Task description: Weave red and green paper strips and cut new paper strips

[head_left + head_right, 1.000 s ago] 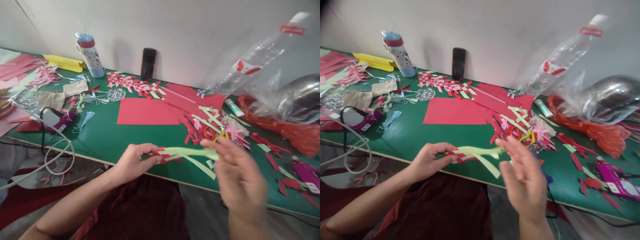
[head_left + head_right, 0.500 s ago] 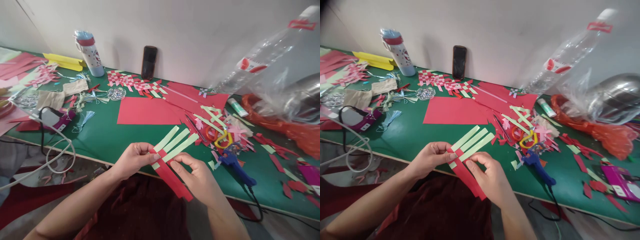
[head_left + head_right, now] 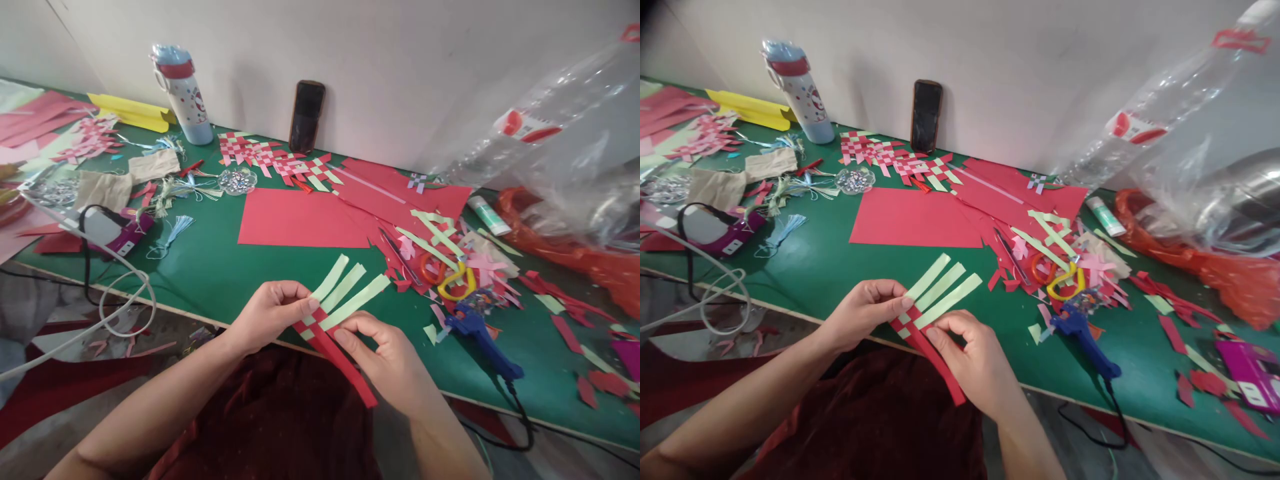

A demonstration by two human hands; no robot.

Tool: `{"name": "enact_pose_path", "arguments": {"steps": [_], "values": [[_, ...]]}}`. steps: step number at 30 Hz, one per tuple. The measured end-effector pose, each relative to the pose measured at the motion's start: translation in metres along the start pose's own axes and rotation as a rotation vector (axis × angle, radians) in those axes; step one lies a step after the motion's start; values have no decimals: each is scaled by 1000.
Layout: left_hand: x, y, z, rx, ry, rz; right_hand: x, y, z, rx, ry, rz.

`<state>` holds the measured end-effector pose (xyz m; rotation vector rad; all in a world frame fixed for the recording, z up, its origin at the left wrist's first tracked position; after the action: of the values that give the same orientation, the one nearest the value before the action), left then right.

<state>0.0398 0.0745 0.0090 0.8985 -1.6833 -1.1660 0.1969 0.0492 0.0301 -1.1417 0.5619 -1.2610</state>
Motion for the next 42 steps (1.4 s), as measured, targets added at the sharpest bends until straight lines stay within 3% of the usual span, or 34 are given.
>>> {"name": "enact_pose_path", "arguments": {"steps": [5,13,19,21,23,26,28,31,36,42], "values": [[-1,-5,3,-20,36,5,-2,0,-2,22,10,11],[0,-8,5,-75,-13,3,-3,5,-2,28,36,12],[0,-13,-3,-117,-100,30,-3,6,-2,61,63,45],[0,-8,-1,-270,-57,-21,0,6,6,129,146,92],[2,0,4,-488,15,-81,6,0,22,225,315,184],[5,8,7,-695,77,-138,23,-24,41,409,605,428],[6,10,6,-726,79,-153,33,-45,40,537,695,615],[6,10,3,-738,70,-155,32,-67,25,674,661,757],[7,11,-4,-774,57,-139,13,-78,3,806,543,769],[8,10,-4,-675,54,-129,11,-78,2,842,547,802]]}}
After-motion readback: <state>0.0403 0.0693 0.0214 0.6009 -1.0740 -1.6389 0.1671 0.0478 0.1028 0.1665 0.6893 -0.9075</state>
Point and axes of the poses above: each hand's wrist, its own x-axis away from the middle knuckle, its own z-axis out of the back of the hand, y = z × x, the point moved 8 cm from there along -x, towards the middle knuckle, and after that the axes turned 7 degrees about -x, right-handed, at the moved point
